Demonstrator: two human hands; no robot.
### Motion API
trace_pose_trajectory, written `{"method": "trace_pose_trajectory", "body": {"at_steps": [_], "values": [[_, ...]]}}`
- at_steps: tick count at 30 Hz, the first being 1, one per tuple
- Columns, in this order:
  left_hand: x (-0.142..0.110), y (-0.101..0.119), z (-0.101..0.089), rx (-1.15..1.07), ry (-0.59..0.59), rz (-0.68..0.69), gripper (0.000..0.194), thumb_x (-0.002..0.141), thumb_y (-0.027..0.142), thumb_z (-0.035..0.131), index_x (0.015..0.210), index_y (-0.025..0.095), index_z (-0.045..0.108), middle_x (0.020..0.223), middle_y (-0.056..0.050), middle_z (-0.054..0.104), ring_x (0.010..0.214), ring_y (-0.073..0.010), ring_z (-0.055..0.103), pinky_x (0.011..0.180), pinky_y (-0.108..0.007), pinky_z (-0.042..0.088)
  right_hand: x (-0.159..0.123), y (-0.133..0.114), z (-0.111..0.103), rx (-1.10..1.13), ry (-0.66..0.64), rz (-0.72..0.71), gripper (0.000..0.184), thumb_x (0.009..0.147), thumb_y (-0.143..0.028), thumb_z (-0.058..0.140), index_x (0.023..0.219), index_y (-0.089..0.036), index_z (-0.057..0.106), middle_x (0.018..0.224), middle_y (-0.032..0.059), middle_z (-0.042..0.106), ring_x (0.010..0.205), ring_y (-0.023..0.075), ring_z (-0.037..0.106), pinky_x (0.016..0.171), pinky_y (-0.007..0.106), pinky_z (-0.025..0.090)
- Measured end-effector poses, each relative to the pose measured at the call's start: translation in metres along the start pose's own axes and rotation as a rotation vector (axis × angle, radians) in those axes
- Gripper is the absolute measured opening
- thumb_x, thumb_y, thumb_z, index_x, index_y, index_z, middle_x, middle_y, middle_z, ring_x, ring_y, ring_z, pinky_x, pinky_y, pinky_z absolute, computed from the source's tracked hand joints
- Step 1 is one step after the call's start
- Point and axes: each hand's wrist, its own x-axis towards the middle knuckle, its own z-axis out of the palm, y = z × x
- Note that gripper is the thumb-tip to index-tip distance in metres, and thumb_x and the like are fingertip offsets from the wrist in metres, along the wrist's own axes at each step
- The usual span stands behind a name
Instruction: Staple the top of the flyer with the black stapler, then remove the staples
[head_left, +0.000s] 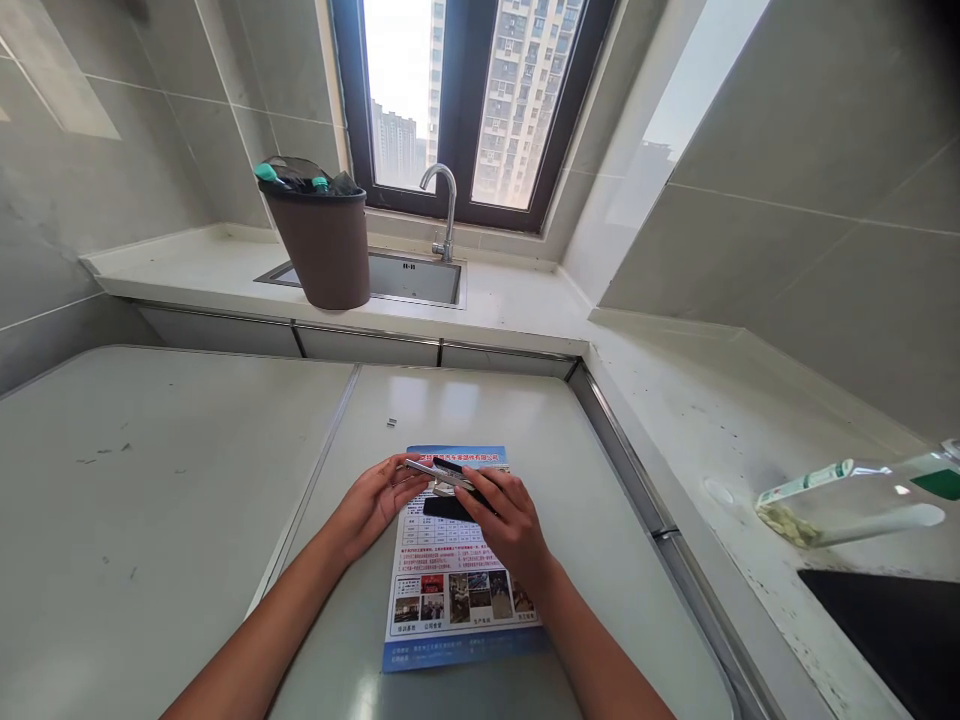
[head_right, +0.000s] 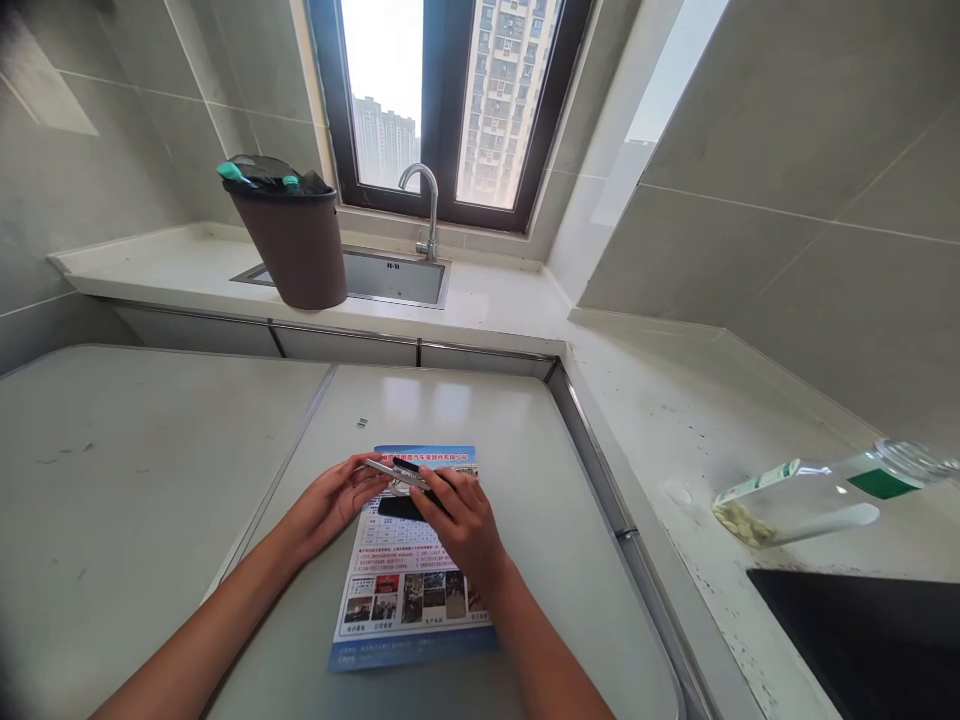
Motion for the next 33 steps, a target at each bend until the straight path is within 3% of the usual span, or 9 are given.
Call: {"method": "trace_pose_trajectory", "body": {"at_steps": [7, 11, 13, 16, 20, 23, 26, 29, 33], "values": [[0.000, 0.001, -0.001, -0.041, -0.019, 0.007, 0.032, 0.095, 0.027, 0.070, 0.120, 0.009, 0.071, 0.132, -0.017, 0.068, 0.128, -0.0250, 0.062, 0.117, -0.036, 0.046, -0.001, -0.009, -0.005, -0.141, -0.032, -0.081, 0.045, 0.094, -0.009, 0.066, 0.134, -0.028, 0.064, 0.139, 0.0069, 0.066, 0.121, 0.0264, 0.063, 0.098, 0.044, 0.055], [0.003, -0.002, -0.005, -0.053, 0.001, -0.020, 0.029, 0.093, 0.018, 0.069, 0.120, 0.007, 0.071, 0.131, -0.018, 0.068, 0.128, -0.0239, 0.062, 0.117, -0.032, 0.045, 0.001, -0.010, -0.006, -0.093, -0.020, -0.066, 0.050, 0.095, -0.006, 0.060, 0.139, -0.031, 0.060, 0.137, 0.0041, 0.067, 0.120, 0.0251, 0.063, 0.095, 0.043, 0.056], [0.005, -0.003, -0.010, -0.066, 0.081, -0.027, 0.027, 0.091, 0.009, 0.068, 0.118, 0.007, 0.071, 0.130, -0.018, 0.068, 0.126, -0.0226, 0.063, 0.114, -0.029, 0.048, 0.001, -0.006, -0.005, 0.010, 0.038, 0.058, 0.054, 0.093, -0.001, 0.053, 0.138, -0.031, 0.061, 0.135, 0.0037, 0.068, 0.120, 0.0249, 0.062, 0.097, 0.045, 0.055], [0.010, -0.001, -0.017, -0.097, 0.247, 0.063, 0.024, 0.091, 0.001, 0.062, 0.113, 0.008, 0.070, 0.125, -0.018, 0.070, 0.120, -0.0213, 0.067, 0.106, -0.028, 0.055, 0.002, 0.001, -0.002, 0.196, 0.117, 0.397, 0.046, 0.090, -0.004, 0.056, 0.126, -0.030, 0.069, 0.124, 0.0053, 0.073, 0.115, 0.0268, 0.061, 0.095, 0.048, 0.055], [0.013, 0.003, -0.025, -0.156, 0.402, 0.193, 0.014, 0.095, 0.005, 0.058, 0.103, 0.010, 0.068, 0.097, -0.010, 0.072, 0.083, -0.0121, 0.072, 0.077, -0.020, 0.062, -0.001, 0.011, 0.001, 0.380, -0.004, 0.782, 0.031, 0.079, -0.020, 0.077, 0.109, -0.027, 0.076, 0.103, 0.0074, 0.073, 0.094, 0.0264, 0.065, 0.082, 0.044, 0.057], [0.013, 0.005, -0.026, -0.217, 0.340, 0.175, 0.009, 0.096, 0.012, 0.060, 0.094, 0.009, 0.069, 0.074, -0.002, 0.060, 0.058, -0.0069, 0.058, 0.055, -0.015, 0.054, -0.003, 0.013, 0.005, 0.452, -0.168, 0.849, 0.033, 0.071, -0.020, 0.082, 0.103, -0.027, 0.079, 0.098, 0.0051, 0.071, 0.090, 0.0250, 0.066, 0.086, 0.044, 0.053], [0.011, 0.005, -0.020, -0.221, 0.267, 0.125, 0.009, 0.090, 0.009, 0.064, 0.098, 0.007, 0.070, 0.082, -0.006, 0.063, 0.067, -0.0097, 0.062, 0.063, -0.020, 0.057, -0.003, 0.010, 0.009, 0.467, -0.279, 0.820, 0.035, 0.069, -0.018, 0.083, 0.101, -0.029, 0.079, 0.094, 0.0038, 0.071, 0.092, 0.0258, 0.066, 0.090, 0.045, 0.050], [0.006, 0.005, -0.011, -0.104, 0.219, 0.165, 0.021, 0.084, 0.008, 0.073, 0.105, 0.009, 0.071, 0.092, -0.008, 0.067, 0.078, -0.0112, 0.065, 0.077, -0.022, 0.058, -0.002, 0.009, 0.011, 0.426, -0.321, 0.793, 0.031, 0.070, -0.019, 0.082, 0.100, -0.028, 0.078, 0.092, 0.0039, 0.071, 0.090, 0.0259, 0.066, 0.089, 0.044, 0.048], [0.000, 0.003, -0.003, 0.150, 0.129, 0.225, 0.028, 0.086, 0.027, 0.079, 0.109, 0.013, 0.071, 0.094, -0.007, 0.072, 0.071, -0.0114, 0.064, 0.072, -0.024, 0.057, 0.001, 0.010, 0.005, 0.365, -0.324, 0.692, 0.037, 0.076, -0.031, 0.083, 0.111, -0.029, 0.073, 0.103, 0.0053, 0.073, 0.099, 0.0286, 0.065, 0.091, 0.046, 0.047]]}}
